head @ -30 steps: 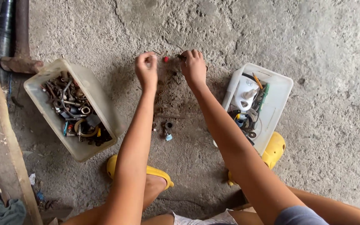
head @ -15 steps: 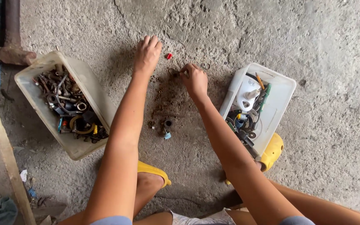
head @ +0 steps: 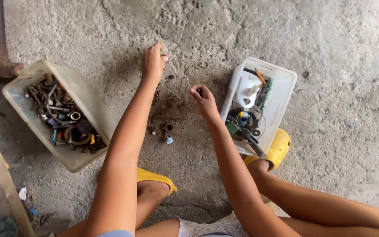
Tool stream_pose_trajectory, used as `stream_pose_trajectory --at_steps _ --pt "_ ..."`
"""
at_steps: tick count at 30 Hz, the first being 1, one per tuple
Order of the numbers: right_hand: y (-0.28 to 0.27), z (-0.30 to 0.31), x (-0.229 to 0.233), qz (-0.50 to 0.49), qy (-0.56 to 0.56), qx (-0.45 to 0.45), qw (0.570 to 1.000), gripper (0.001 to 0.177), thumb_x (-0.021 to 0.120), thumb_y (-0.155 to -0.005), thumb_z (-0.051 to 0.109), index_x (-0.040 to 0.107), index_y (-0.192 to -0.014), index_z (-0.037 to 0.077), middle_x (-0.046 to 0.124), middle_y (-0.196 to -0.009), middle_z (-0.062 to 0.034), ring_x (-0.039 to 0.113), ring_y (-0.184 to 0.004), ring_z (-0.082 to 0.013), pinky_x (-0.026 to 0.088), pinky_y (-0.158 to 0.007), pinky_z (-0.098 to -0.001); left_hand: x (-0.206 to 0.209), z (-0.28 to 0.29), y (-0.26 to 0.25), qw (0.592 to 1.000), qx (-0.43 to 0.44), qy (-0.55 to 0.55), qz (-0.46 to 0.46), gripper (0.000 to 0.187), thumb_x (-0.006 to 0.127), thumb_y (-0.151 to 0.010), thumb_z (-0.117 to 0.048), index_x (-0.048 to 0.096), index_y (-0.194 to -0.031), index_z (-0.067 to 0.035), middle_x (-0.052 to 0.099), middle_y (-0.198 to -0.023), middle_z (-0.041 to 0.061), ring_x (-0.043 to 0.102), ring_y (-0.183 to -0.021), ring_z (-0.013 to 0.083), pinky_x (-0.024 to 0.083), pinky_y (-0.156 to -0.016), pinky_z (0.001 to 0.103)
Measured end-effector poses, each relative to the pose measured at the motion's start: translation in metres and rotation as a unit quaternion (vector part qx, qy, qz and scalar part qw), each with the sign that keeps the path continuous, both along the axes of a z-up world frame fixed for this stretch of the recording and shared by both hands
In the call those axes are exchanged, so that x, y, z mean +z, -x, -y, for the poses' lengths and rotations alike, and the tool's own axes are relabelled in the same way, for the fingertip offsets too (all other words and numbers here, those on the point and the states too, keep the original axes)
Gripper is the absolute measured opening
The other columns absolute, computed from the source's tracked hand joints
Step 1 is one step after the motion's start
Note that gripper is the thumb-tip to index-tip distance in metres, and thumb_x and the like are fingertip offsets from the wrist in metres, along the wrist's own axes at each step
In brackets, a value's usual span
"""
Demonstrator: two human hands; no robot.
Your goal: Sorting and organizing various hardware, electronic components, and small items into plastic containers while sitting on the floor.
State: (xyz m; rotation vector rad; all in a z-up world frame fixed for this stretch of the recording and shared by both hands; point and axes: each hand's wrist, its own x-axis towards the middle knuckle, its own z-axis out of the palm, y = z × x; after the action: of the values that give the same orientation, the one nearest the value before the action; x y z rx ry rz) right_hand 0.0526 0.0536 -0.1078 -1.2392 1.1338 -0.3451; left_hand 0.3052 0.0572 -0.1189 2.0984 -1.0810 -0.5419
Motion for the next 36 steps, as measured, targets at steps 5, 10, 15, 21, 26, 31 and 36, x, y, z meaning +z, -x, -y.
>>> stream_pose_trajectory --at_steps 5,10,15,21,26,31,36 --pt "0.049 0.036 0.069 0.072 -0.057 -0.034 0.995 0.015 0.064 -0.105 0.026 0.059 -0.104 0.012 0.052 -0.078 0.0074 0.043 -0.064 -0.0041 0.037 -0.056 -0.0210 -0.053 -0.001 0.008 0.960 0.016 -0.138 0.245 0.015 0.056 -0.100 -0.007 0.069 -0.103 0.002 0.071 -0.094 0.023 0.069 -0.085 0.0378 0.056 -0.071 0.048" --pt "0.139 0.095 0.133 -0.018 -0.041 -0.094 0.995 0.014 0.064 -0.103 0.023 0.058 -0.104 0.010 0.054 -0.077 0.0034 0.048 -0.057 -0.0066 0.038 -0.048 -0.0230 -0.044 -0.014 0.014 0.971 0.057 -0.090 0.215 0.008 0.061 -0.097 -0.003 0.067 -0.098 0.001 0.071 -0.094 0.022 0.069 -0.087 0.0388 0.055 -0.075 0.048" --pt "0.194 0.132 0.122 -0.145 0.033 -0.129 0.980 0.016 0.066 -0.101 0.011 0.056 -0.112 0.003 0.062 -0.089 -0.0028 0.061 -0.063 -0.0114 0.051 -0.051 -0.0274 -0.007 -0.007 0.058 0.989 0.108 0.000 0.102 0.007 0.073 -0.090 -0.002 0.067 -0.094 0.000 0.073 -0.092 0.018 0.070 -0.086 0.0349 0.055 -0.076 0.045" --pt "0.214 0.129 0.109 -0.159 0.062 -0.135 0.976 0.041 0.058 -0.091 -0.007 0.065 -0.129 0.005 0.076 -0.109 -0.0114 0.079 -0.086 -0.0158 0.065 -0.068 -0.0282 0.104 0.042 0.221 0.991 -0.023 -0.012 -0.133 0.013 0.061 -0.103 -0.017 0.057 -0.107 -0.006 0.073 -0.094 0.008 0.068 -0.064 0.0154 0.052 -0.045 0.025" --pt "0.220 0.128 0.109 -0.135 0.064 -0.137 0.979 0.036 0.060 -0.095 -0.002 0.065 -0.130 0.004 0.076 -0.110 -0.0110 0.077 -0.088 -0.0162 0.061 -0.068 -0.0276 0.065 0.087 0.308 0.971 -0.151 0.055 -0.179 0.021 0.071 -0.094 -0.013 0.058 -0.107 -0.004 0.072 -0.109 0.015 0.073 -0.099 0.0259 0.061 -0.081 0.036" --pt "0.195 0.115 0.133 -0.082 0.061 -0.116 0.988 0.034 0.062 -0.097 0.003 0.063 -0.131 0.004 0.074 -0.113 -0.0104 0.076 -0.089 -0.0155 0.061 -0.069 -0.0268 0.122 0.062 0.288 0.981 -0.123 0.138 -0.062 0.028 0.072 -0.088 -0.007 0.061 -0.114 -0.002 0.069 -0.113 0.018 0.070 -0.099 0.0321 0.059 -0.082 0.041" --pt "0.124 0.084 0.152 -0.006 0.031 -0.054 0.998 0.032 0.063 -0.099 0.004 0.064 -0.130 0.002 0.071 -0.109 -0.0116 0.075 -0.086 -0.0174 0.062 -0.068 -0.0280 0.121 -0.009 0.199 0.994 -0.015 0.070 -0.081 0.006 0.064 -0.098 -0.007 0.069 -0.102 -0.007 0.076 -0.095 0.009 0.074 -0.082 0.0194 0.061 -0.070 0.033"
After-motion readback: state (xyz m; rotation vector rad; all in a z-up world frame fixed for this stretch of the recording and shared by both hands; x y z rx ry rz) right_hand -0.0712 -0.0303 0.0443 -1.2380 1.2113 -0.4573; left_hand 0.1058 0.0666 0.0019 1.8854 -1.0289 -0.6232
